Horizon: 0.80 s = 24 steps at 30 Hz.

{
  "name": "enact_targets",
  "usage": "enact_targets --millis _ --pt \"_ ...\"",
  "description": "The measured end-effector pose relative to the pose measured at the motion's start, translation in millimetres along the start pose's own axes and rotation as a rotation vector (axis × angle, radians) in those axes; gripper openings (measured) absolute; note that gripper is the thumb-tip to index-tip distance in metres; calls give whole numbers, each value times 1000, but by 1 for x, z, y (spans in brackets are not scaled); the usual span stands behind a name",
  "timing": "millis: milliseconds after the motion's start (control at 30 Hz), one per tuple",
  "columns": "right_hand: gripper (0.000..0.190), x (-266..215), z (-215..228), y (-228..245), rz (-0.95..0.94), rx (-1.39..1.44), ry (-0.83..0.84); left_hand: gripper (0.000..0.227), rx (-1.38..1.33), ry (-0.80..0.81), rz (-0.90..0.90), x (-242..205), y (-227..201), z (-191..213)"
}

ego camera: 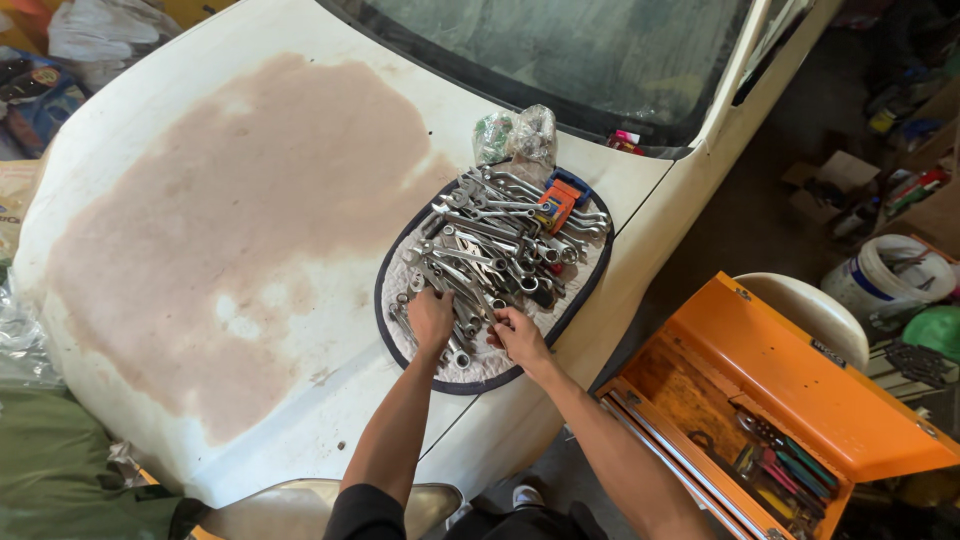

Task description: The person repeatedly picks up various hand tools from a circular mat on a car hood and places them into an orange toolbox. The person handles wrenches, pliers, and packaged items, arranging them inside the toolbox.

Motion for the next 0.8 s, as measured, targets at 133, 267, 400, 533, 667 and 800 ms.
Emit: enact_targets --millis 133,267,400,533,667,800 --pt "23 -1 4 2 7 156 56 32 -14 -9 -86 -10 0 1" --pt "23 -8 5 12 -64 298 85 30 15 36 -189 -22 -1 7" --pt "26 -21 8 32 -149 390 62 23 -105 39 -387 -34 -24 17" --pt "25 -30 28 42 -38 466 -4 22 -253 270 -455 -57 -65 2" --pt "18 -43 76 28 102 502 -209 25 -339 587 -492 -91 -101 -39" --pt "16 -76 145 8 85 495 -416 30 -401 701 -620 -128 -131 -99"
Point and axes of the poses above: each hand's wrist, its own x-axis towards the middle knuckle, its own z-axis out of the back of the hand, y = z × x, the point moved 2 cm from there along x, towards the middle knuckle, and after that the axes turned 1 degree about z, right-handed, at the moved point
